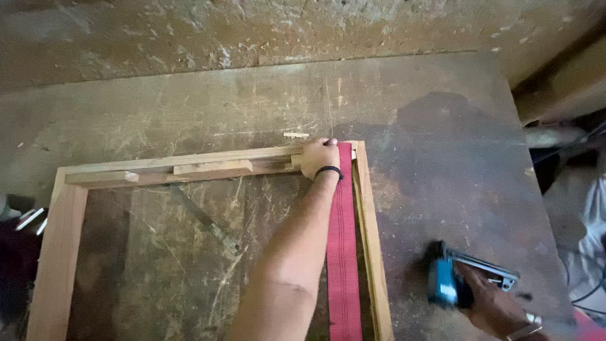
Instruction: The person attaches red fabric strips to a wooden frame using a pneumatic staple gun. They position each strip, staple it at both ends, and trim the excess fabric with scissors. The process is repeated for multiple strips across the frame.
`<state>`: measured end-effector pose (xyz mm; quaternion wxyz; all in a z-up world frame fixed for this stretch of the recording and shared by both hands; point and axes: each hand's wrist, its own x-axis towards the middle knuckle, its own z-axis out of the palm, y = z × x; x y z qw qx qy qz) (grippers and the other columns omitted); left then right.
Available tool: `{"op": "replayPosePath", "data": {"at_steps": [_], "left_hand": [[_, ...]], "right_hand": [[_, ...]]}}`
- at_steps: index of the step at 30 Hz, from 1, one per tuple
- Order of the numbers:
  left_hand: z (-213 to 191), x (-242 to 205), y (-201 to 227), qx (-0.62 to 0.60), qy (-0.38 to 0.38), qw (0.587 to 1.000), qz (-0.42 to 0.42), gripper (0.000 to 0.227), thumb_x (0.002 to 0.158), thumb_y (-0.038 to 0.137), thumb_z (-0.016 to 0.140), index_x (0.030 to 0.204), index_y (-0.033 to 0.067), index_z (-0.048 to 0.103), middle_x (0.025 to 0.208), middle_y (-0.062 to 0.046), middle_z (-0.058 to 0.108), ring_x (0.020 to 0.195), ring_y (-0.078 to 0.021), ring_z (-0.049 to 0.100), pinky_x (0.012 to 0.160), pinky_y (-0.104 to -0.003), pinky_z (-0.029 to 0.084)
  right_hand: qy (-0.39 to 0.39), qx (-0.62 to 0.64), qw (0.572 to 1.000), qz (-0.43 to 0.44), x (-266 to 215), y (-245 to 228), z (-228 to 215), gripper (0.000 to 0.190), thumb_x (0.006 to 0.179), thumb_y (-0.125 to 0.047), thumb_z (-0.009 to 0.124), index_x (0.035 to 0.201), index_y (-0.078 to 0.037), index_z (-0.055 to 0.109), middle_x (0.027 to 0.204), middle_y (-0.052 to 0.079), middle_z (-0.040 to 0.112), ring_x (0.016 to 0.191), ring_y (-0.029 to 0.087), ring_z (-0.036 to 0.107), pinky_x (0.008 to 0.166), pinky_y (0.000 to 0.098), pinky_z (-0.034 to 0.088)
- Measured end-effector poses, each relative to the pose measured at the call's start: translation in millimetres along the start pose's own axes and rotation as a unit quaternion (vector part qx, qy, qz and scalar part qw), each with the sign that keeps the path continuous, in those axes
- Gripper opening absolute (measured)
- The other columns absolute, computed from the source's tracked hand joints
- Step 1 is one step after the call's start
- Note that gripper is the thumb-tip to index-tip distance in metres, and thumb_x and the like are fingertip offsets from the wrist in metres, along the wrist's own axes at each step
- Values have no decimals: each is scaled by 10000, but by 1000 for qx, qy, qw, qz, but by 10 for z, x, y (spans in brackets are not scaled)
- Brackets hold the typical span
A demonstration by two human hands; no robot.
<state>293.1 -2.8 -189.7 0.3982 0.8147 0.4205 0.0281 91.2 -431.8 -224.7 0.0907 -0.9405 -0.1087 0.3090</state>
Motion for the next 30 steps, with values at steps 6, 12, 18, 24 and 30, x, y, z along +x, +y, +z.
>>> {"op": "replayPosePath", "data": {"at_steps": [6, 12, 18, 24, 30], "left_hand": [[86, 23, -84, -21, 16, 999, 29, 234, 810, 455, 792, 977, 291, 798, 949, 2, 786, 848, -245, 756, 700, -410, 586], [-95, 13, -65, 5, 4, 1000, 22, 274, 790, 475, 811, 932, 241, 789, 956, -33, 776, 872, -290, 748, 726, -449, 593], [-197, -31, -33, -15, 11, 999, 26, 245, 825, 418, 780, 965, 217, 782, 945, -88, 775, 890, -340, 743, 779, -478, 586], [-195, 1, -72, -1, -27, 999, 27, 329, 825, 489, 776, 988, 203, 775, 944, -108, 768, 908, -345, 739, 794, -479, 579], [-201, 27, -106, -12, -36, 997, 60, 315, 828, 475, 773, 982, 201, 775, 957, -102, 769, 914, -351, 733, 786, -481, 573]], "right_hand": [[17, 235, 957, 168, 424, -1232, -1131, 492, 887, -353, 772, 1221, -44, 584, 878, 139, 756, 698, 254, 750, 631, 411, 637], [37, 467, 881, 75, 956, -2493, -2088, 177, 854, -111, 754, 914, 16, 647, 680, 103, 677, 527, 205, 620, 498, 351, 524], [44, 529, 846, 53, 1305, -2829, -2144, 76, 837, -26, 697, 832, 9, 629, 623, 91, 599, 477, 201, 573, 437, 366, 477], [51, 513, 855, 45, 1485, -2762, -1971, 89, 826, -17, 691, 768, 40, 653, 613, 111, 613, 470, 219, 575, 433, 371, 473], [47, 501, 862, 64, 1554, -2789, -1935, 118, 850, -41, 705, 787, 48, 661, 629, 96, 612, 485, 200, 568, 445, 362, 473]]}}
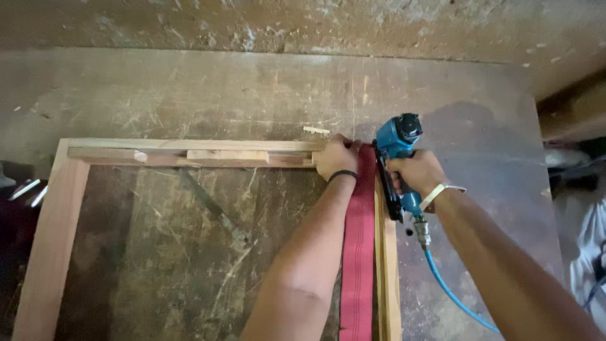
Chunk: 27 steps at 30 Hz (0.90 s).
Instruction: The person attaches red fabric strips to a wooden frame using a pneumatic staple gun. They position each strip, staple it at both ends, and trim the excess fabric with scissors. The process is repeated for multiple strips across the frame.
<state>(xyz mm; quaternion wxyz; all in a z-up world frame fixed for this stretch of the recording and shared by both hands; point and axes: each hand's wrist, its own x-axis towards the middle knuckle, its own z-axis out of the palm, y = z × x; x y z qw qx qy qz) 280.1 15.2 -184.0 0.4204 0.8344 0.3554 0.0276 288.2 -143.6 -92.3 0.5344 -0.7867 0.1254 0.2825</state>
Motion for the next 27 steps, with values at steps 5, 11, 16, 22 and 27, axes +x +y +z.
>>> {"op": "replayPosePath", "data": {"at_steps": [5, 11, 16, 22, 27], "left_hand": [[-40, 65, -97, -23, 3, 999, 43, 305, 820, 438, 760, 973, 175, 740, 939, -107, 772, 903, -359, 728, 789, -482, 568], [49, 203, -280, -35, 42, 993, 100, 224, 832, 313, 726, 973, 139, 708, 907, -143, 761, 882, -382, 722, 788, -506, 562], [162, 268, -331, -56, 56, 994, 77, 201, 838, 304, 729, 949, 137, 711, 890, -140, 754, 860, -388, 723, 763, -509, 560], [192, 292, -338, -54, 42, 994, 84, 260, 802, 338, 779, 942, 131, 707, 880, -134, 758, 856, -378, 727, 763, -498, 561], [89, 335, -331, -73, 11, 995, 73, 284, 787, 325, 794, 934, 93, 724, 899, -147, 758, 879, -369, 727, 785, -478, 567]], "right_hand": [[-6, 15, 1000, -1, -97, -63, 58, 72, 847, -55, 697, 813, 7, 680, 624, 83, 610, 483, 194, 567, 438, 359, 469], [-15, -11, 1000, -24, -152, -60, 254, 83, 837, -35, 714, 810, 27, 666, 626, 88, 613, 485, 209, 574, 442, 367, 474], [22, 18, 1000, -8, -203, -62, 284, 67, 844, -22, 694, 811, 35, 682, 630, 95, 619, 488, 205, 575, 442, 367, 477], [31, 14, 999, -5, -193, -82, 268, 58, 851, -22, 673, 826, 30, 674, 634, 94, 617, 489, 197, 588, 449, 370, 493], [26, 14, 1000, 6, -162, -90, 319, 60, 851, -34, 689, 832, 21, 675, 641, 90, 620, 492, 194, 584, 449, 360, 490]]}}
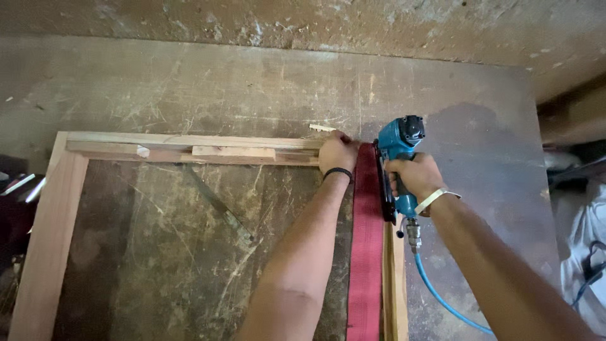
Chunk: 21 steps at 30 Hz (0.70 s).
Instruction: The person attaches red fabric strips to a wooden frame using a pneumatic staple gun. They position each strip, staple it at both ends, and trim the excess fabric with scissors. The process is repeated for multiple strips across the frame.
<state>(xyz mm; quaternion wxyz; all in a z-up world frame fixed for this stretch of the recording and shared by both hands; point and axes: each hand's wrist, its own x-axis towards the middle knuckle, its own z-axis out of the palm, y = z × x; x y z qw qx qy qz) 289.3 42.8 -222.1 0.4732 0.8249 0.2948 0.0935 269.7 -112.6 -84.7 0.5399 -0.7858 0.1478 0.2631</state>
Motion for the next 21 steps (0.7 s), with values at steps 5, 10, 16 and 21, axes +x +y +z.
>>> {"op": "replayPosePath", "data": {"at_steps": [5, 10, 16, 21], "left_hand": [[-9, 88, -39, -24, -39, 998, -45, 271, 788, 312, 780, 944, 93, 748, 907, -155, 766, 871, -334, 747, 808, -441, 584], [53, 180, -157, -74, -15, 994, -83, 225, 744, 252, 752, 872, 67, 754, 850, -149, 778, 832, -304, 770, 800, -417, 593], [168, 390, -337, -101, 43, 986, -122, 262, 747, 261, 682, 903, 65, 759, 832, -212, 727, 817, -387, 708, 761, -456, 545], [214, 413, -401, -115, 47, 988, -91, 225, 732, 236, 690, 851, 53, 743, 785, -199, 727, 761, -361, 710, 713, -446, 546]], "right_hand": [[-30, 19, 999, -28, 35, -16, 40, 78, 839, -35, 690, 811, 32, 662, 626, 97, 609, 478, 207, 572, 435, 368, 481], [-16, -14, 1000, 5, -5, -67, 81, 99, 836, -54, 711, 791, 26, 676, 611, 103, 617, 469, 215, 577, 445, 371, 470], [-29, -61, 997, -38, 18, -62, 186, 105, 809, -69, 719, 782, 28, 692, 614, 100, 628, 465, 217, 581, 445, 371, 476], [-49, -28, 998, -41, -13, -42, 93, 151, 842, -83, 752, 808, 45, 679, 634, 112, 628, 485, 214, 585, 444, 368, 476]]}}
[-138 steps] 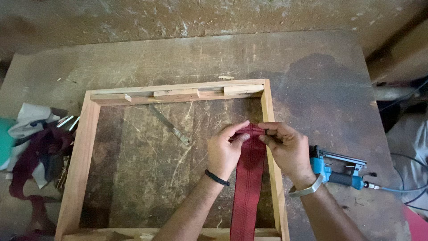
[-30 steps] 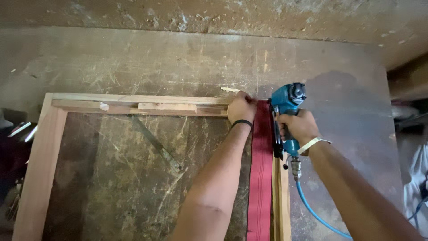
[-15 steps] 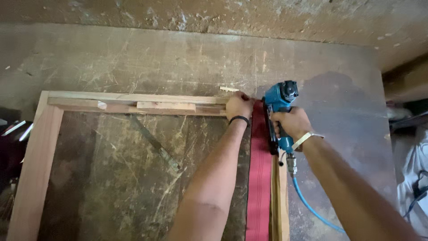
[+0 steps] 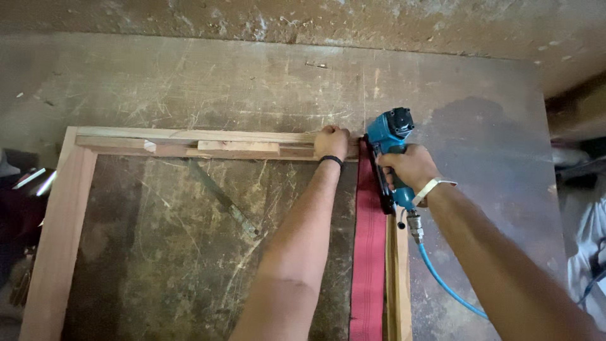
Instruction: The person attaches red fabric strips to a wooden frame using a pneumatic staple gun. They position each strip, staple it at both ends, and trim the excess fabric with scissors. The process is repeated for multiple strips across the frame.
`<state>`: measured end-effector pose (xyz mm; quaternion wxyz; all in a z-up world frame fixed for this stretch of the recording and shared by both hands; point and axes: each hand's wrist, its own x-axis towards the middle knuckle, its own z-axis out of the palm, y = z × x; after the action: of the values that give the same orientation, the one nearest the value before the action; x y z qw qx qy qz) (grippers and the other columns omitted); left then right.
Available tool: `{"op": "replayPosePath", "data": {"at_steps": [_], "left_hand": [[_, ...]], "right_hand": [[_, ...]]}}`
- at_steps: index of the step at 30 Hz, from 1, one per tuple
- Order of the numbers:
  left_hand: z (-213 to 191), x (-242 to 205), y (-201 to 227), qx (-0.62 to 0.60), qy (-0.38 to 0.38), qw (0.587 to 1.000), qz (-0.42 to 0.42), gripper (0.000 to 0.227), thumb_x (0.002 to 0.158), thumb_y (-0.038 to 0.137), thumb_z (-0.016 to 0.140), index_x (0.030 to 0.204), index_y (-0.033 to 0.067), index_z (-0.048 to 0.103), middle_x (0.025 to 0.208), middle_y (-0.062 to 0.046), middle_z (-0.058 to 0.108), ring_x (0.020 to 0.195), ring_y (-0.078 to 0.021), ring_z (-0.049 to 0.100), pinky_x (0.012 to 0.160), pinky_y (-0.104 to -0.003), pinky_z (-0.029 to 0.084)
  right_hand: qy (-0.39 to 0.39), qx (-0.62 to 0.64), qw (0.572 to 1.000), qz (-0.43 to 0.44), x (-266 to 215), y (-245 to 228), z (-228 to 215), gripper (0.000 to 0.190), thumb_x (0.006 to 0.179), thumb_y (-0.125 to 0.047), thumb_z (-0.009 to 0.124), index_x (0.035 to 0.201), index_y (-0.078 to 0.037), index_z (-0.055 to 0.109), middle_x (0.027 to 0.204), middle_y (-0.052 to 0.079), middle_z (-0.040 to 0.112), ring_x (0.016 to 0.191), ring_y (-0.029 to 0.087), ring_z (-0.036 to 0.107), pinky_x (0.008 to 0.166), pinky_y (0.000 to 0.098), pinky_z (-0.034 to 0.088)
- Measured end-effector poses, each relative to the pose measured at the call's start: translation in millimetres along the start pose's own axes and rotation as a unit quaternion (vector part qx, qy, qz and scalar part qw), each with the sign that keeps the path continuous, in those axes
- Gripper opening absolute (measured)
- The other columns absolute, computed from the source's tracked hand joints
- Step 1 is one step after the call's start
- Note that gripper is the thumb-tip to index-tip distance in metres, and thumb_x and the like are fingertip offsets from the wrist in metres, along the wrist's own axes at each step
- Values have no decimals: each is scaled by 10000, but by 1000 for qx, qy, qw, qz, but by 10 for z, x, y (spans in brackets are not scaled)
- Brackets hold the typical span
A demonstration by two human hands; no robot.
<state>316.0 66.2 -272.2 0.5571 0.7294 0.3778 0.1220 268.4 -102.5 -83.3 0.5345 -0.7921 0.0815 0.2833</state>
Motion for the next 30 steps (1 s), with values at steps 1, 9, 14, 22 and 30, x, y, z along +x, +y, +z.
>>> {"op": "replayPosePath", "data": {"at_steps": [1, 9, 14, 22, 30], "left_hand": [[-10, 0, 12, 1, 2, 1000, 20, 201, 746, 229, 711, 841, 54, 738, 772, -188, 723, 746, -342, 706, 696, -435, 545], [-674, -1108, -210, -60, -137, 988, -38, 293, 914, 311, 704, 1123, 143, 586, 927, -39, 711, 726, -172, 686, 599, -319, 603], [-1143, -2595, -799, -95, -247, 951, -160, 797, 1040, 324, 838, 1550, -11, 324, 1502, -230, 443, 1360, -279, 439, 1084, -482, 366], [-1599, -3433, -895, -357, -483, 743, -295, 332, 1037, 258, 619, 1269, 25, 666, 1158, -126, 754, 1062, -241, 709, 984, -392, 541], [-1620, -3877, -819, -369, -437, 786, -233, 187, 1019, 163, 581, 1048, 48, 726, 929, -101, 751, 854, -232, 724, 808, -412, 567]], "right_hand": [[-5, 16, 1000, -3, -36, 34, -53, 157, 853, -104, 765, 828, 31, 689, 642, 106, 627, 493, 202, 582, 446, 361, 473], [153, -265, 952, 23, -811, 1326, -894, 373, 922, -212, 689, 1280, -109, 676, 887, 157, 758, 780, 293, 709, 680, 426, 572], [166, -413, 892, -74, -922, 2162, -973, 735, 896, -349, 719, 1563, -140, 492, 1115, 251, 701, 979, 436, 703, 835, 504, 571], [150, -311, 918, -195, -1728, 2909, -199, 438, 885, -276, 669, 1291, -132, 586, 1212, 183, 629, 1099, 391, 639, 911, 503, 537], [212, -323, 886, -255, -1663, 3328, 220, 501, 813, -245, 648, 1220, -15, 471, 1118, 276, 555, 964, 516, 597, 719, 587, 528]]}}
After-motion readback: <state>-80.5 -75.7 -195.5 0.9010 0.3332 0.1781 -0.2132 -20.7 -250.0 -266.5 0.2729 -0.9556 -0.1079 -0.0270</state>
